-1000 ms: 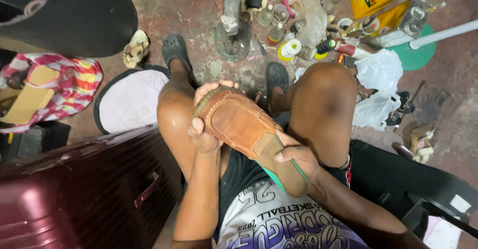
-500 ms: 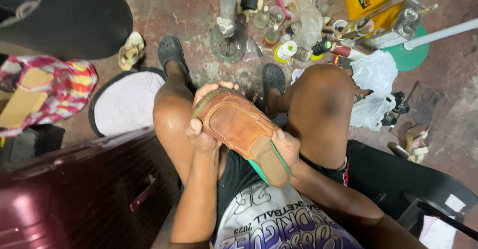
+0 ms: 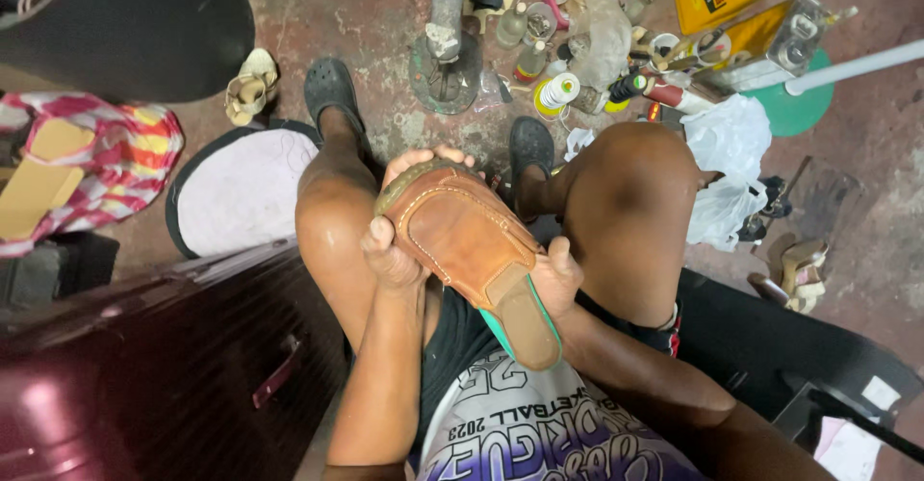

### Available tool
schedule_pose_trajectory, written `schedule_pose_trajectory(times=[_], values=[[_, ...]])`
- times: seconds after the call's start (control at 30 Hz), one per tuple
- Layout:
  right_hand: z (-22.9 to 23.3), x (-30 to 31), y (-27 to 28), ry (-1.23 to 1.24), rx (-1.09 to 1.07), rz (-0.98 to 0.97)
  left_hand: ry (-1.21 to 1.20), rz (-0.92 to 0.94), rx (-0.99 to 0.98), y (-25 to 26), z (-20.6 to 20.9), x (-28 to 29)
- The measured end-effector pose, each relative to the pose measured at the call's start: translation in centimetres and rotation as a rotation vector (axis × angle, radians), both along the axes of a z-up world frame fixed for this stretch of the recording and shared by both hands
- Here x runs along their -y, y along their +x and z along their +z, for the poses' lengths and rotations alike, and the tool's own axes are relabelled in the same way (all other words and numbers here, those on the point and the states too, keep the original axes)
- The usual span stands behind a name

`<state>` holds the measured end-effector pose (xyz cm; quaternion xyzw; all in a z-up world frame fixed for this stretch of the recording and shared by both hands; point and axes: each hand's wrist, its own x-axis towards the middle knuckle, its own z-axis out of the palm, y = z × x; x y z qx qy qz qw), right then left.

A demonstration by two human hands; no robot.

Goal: The person sits on the floor and uses a green sanding block to rub the sole and edges of a brown leather shoe. They rotate the shoe to access different areas and continue sanding the surface throughout the clip.

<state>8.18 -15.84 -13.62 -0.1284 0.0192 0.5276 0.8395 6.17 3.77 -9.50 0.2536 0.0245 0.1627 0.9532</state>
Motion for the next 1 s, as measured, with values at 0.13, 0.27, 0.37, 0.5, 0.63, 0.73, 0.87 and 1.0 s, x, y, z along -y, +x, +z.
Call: schedule_pose_trajectory(times=[0.13, 0.27, 0.37, 0.5, 0.63, 0.73, 0.87, 1.0], values=[[2.2, -1.0, -0.3, -0.169, -0.042, -0.022, 0.035, 0.034, 0.026, -1.0, -0.4, 0.4], [2.9, -1.6, -0.2, -0.526, 0.004, -0.155, 0.117, 0.027, 0.005, -0.9, -0.5, 0.7], [2.6, -1.5, -0.1, -0.206, 0.031, -0.091, -0.025, 0.061, 0.022, -0.7, -0.3, 0.7], [2.3, -1.5, -0.7, -0.100, -0.181, -0.055, 0.009, 0.046, -0.024, -0.7, 0.1, 0.6], [2.9, -1.8, -0.4, -0.058, -0.258, -0.026, 0.053, 0.015, 0.011, -0.5, 0.4, 0.6], [3.0, -2.4, 0.9, -0.156, -0.142, -0.026, 0.073, 0.036, 0.069, 0.1, 0.2, 0.5], [3.7, -2.2, -0.2, -0.068, -0.264, -0.081, -0.009, 0.038, 0.022, -0.7, -0.2, 1.1], [4.0, -2.4, 0.1, -0.071, -0.262, -0.075, 0.041, 0.017, 0.043, -0.6, -0.2, 0.7]])
